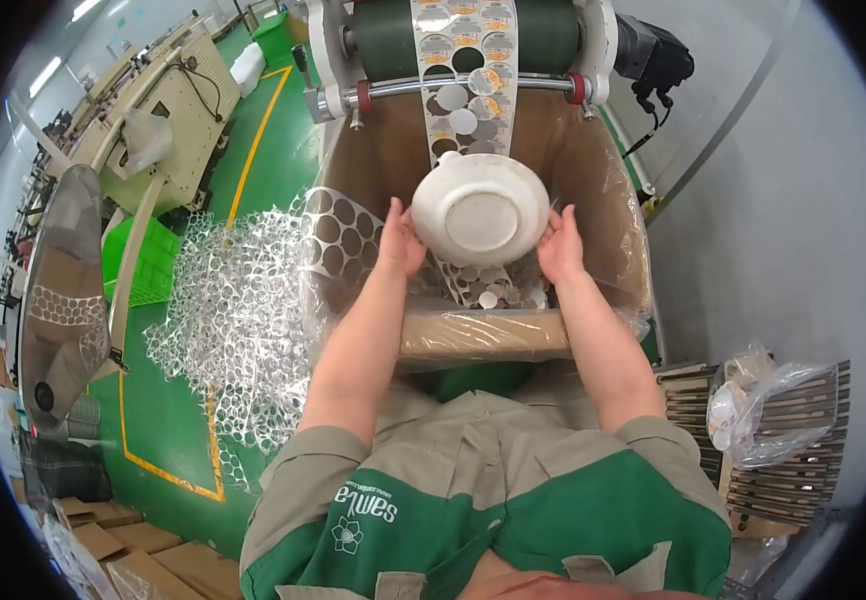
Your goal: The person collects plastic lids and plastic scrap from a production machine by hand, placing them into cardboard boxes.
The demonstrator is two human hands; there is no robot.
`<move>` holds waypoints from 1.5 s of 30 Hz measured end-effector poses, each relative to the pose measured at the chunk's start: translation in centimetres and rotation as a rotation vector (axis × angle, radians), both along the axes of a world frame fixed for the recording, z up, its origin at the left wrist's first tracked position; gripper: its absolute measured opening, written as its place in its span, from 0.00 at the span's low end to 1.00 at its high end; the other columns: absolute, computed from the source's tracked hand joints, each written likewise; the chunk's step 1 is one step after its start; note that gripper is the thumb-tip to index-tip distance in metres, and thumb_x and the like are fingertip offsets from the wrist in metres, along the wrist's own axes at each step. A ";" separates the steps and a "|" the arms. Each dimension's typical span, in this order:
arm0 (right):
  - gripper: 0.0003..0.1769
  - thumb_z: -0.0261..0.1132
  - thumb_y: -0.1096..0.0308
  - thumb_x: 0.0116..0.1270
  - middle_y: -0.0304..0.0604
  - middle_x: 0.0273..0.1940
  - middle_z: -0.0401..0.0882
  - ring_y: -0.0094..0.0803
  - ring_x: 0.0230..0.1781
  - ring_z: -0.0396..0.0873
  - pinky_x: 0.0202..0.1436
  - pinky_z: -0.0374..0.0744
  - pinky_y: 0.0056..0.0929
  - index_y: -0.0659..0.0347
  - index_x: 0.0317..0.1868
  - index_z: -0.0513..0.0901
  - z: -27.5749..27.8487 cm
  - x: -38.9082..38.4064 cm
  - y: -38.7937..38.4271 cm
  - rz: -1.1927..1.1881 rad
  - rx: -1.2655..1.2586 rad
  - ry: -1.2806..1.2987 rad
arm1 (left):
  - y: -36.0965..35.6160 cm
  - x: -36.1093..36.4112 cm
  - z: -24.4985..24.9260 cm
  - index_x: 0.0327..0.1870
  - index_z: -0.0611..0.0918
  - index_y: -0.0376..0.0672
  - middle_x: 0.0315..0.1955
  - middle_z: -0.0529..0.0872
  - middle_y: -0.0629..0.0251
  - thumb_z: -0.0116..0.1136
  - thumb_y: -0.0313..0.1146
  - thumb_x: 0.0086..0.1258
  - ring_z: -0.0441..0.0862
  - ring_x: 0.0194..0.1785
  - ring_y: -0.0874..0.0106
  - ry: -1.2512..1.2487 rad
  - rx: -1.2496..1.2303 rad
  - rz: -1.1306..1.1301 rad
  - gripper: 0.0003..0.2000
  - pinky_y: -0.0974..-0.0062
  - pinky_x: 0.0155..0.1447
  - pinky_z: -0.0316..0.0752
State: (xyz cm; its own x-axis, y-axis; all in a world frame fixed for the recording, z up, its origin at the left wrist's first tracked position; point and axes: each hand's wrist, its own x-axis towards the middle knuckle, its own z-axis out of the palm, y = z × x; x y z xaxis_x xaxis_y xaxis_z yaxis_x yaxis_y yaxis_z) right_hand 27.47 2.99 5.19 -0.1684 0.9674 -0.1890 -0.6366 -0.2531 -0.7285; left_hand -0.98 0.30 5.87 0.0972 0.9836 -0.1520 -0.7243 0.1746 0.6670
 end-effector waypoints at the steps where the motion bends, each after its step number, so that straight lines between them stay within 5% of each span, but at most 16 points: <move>1: 0.40 0.37 0.34 0.66 0.45 0.65 0.61 0.32 0.70 0.47 0.69 0.45 0.46 0.59 0.64 0.63 1.5 -0.4 -0.7 -0.078 0.030 -0.201 | -0.6 0.4 1.5 0.63 0.65 0.43 0.62 0.66 0.60 0.37 0.68 0.61 0.55 0.68 0.60 0.095 -0.096 0.103 0.39 0.49 0.69 0.35; 2: 0.44 0.35 0.31 0.63 0.49 0.66 0.58 0.34 0.72 0.37 0.69 0.40 0.51 0.59 0.65 0.61 1.9 -0.6 -1.1 -0.077 -0.097 -0.250 | -1.5 0.8 2.8 0.65 0.61 0.40 0.65 0.60 0.56 0.37 0.72 0.57 0.48 0.71 0.57 0.041 -0.180 0.044 0.45 0.43 0.67 0.26; 4: 0.47 0.36 0.29 0.61 0.51 0.65 0.59 0.39 0.71 0.45 0.69 0.46 0.49 0.63 0.65 0.61 4.7 -1.0 -2.4 0.079 -0.510 0.002 | -1.7 0.1 2.3 0.65 0.60 0.35 0.65 0.59 0.52 0.35 0.72 0.57 0.50 0.70 0.56 -0.183 -0.343 -0.153 0.47 0.47 0.69 0.34; 5: 0.49 0.37 0.28 0.60 0.53 0.63 0.63 0.43 0.67 0.56 0.68 0.52 0.46 0.67 0.63 0.61 2.1 -0.6 -1.7 0.250 -0.339 0.179 | -1.6 0.2 2.0 0.65 0.60 0.35 0.65 0.59 0.51 0.35 0.73 0.57 0.56 0.68 0.54 -0.290 -0.264 -0.262 0.48 0.52 0.68 0.52; 8: 0.34 0.42 0.43 0.69 0.51 0.52 0.74 0.44 0.55 0.72 0.60 0.68 0.41 0.69 0.55 0.68 -0.8 -0.8 -0.3 0.205 -0.258 0.095 | -0.9 0.2 0.9 0.64 0.62 0.35 0.62 0.65 0.52 0.38 0.67 0.62 0.63 0.64 0.56 -0.190 -0.223 -0.256 0.42 0.57 0.67 0.57; 15: 0.28 0.43 0.48 0.71 0.49 0.49 0.77 0.41 0.51 0.75 0.56 0.72 0.41 0.68 0.51 0.71 -2.0 -0.7 -0.1 0.111 -0.439 -0.129 | 0.4 -0.2 -2.8 0.59 0.66 0.30 0.58 0.70 0.50 0.35 0.59 0.68 0.66 0.62 0.57 -0.144 -0.536 -0.205 0.36 0.59 0.66 0.59; 19: 0.36 0.38 0.40 0.69 0.45 0.52 0.75 0.37 0.55 0.71 0.59 0.68 0.38 0.66 0.54 0.71 0.9 -1.0 -0.8 0.165 -0.141 0.049 | -0.1 0.2 -0.5 0.58 0.68 0.32 0.57 0.72 0.53 0.36 0.61 0.67 0.69 0.60 0.59 -0.086 -0.226 -0.154 0.35 0.60 0.65 0.60; 22: 0.39 0.38 0.35 0.66 0.45 0.56 0.73 0.35 0.56 0.70 0.64 0.61 0.35 0.61 0.58 0.70 3.5 -0.7 -1.2 -0.022 0.098 0.054 | -0.3 0.1 1.2 0.63 0.64 0.41 0.64 0.62 0.54 0.34 0.69 0.61 0.53 0.69 0.60 0.022 -0.081 0.064 0.41 0.48 0.68 0.45; 23: 0.42 0.39 0.31 0.63 0.45 0.56 0.72 0.38 0.59 0.67 0.66 0.58 0.37 0.61 0.58 0.69 3.5 -0.4 -1.5 -0.059 -0.156 -0.117 | -0.5 0.1 1.6 0.63 0.64 0.41 0.64 0.62 0.54 0.34 0.69 0.61 0.53 0.69 0.60 0.021 -0.082 0.065 0.41 0.48 0.68 0.45; 25: 0.43 0.40 0.30 0.61 0.44 0.57 0.72 0.39 0.59 0.67 0.66 0.59 0.38 0.61 0.59 0.68 4.2 -0.3 -2.1 0.060 -0.312 -0.043 | -1.5 0.3 3.0 0.65 0.62 0.44 0.67 0.57 0.55 0.33 0.71 0.59 0.44 0.72 0.60 -0.136 -0.575 -0.048 0.42 0.44 0.68 0.37; 28: 0.27 0.48 0.51 0.70 0.49 0.55 0.72 0.37 0.57 0.70 0.60 0.68 0.40 0.63 0.59 0.67 0.4 -0.9 -0.2 0.212 -0.156 0.219 | -0.6 0.6 1.0 0.64 0.60 0.36 0.61 0.66 0.50 0.37 0.58 0.68 0.60 0.67 0.59 -0.387 -0.113 -0.345 0.34 0.56 0.69 0.53; 33: 0.19 0.53 0.66 0.69 0.50 0.50 0.75 0.36 0.50 0.76 0.53 0.77 0.37 0.67 0.56 0.68 -2.6 -0.6 0.3 0.114 -0.414 0.000 | 0.0 0.4 -1.3 0.58 0.65 0.32 0.56 0.72 0.52 0.39 0.31 0.72 0.72 0.58 0.60 -0.152 -0.381 -0.125 0.17 0.60 0.63 0.67; 37: 0.19 0.53 0.66 0.69 0.49 0.50 0.75 0.36 0.49 0.76 0.50 0.79 0.37 0.67 0.55 0.68 -1.8 -0.5 -0.3 0.068 -0.474 -0.105 | 0.8 -0.4 -3.7 0.59 0.66 0.36 0.51 0.76 0.58 0.39 0.29 0.72 0.76 0.53 0.64 0.025 -0.626 -0.106 0.16 0.64 0.58 0.72; 42: 0.23 0.56 0.58 0.67 0.42 0.56 0.70 0.36 0.58 0.68 0.61 0.66 0.41 0.61 0.58 0.68 1.1 -0.6 -0.5 -0.055 0.031 0.112 | 0.0 0.1 -1.3 0.63 0.65 0.49 0.55 0.73 0.63 0.45 0.32 0.70 0.70 0.58 0.66 0.058 -0.088 -0.088 0.20 0.63 0.62 0.64; 43: 0.35 0.51 0.42 0.65 0.41 0.60 0.66 0.40 0.64 0.58 0.66 0.55 0.49 0.58 0.63 0.63 1.7 -0.7 -0.6 -0.045 0.130 -0.002 | -0.5 0.4 0.0 0.64 0.63 0.49 0.57 0.71 0.60 0.45 0.39 0.70 0.68 0.60 0.63 0.047 -0.169 -0.071 0.22 0.60 0.64 0.61; 45: 0.49 0.39 0.25 0.56 0.47 0.65 0.60 0.43 0.68 0.51 0.67 0.46 0.58 0.55 0.67 0.58 3.8 -0.1 -1.7 0.028 -0.328 -0.097 | -0.8 -0.2 0.3 0.65 0.62 0.48 0.60 0.69 0.58 0.45 0.46 0.70 0.65 0.63 0.60 0.037 -0.256 -0.051 0.25 0.57 0.66 0.58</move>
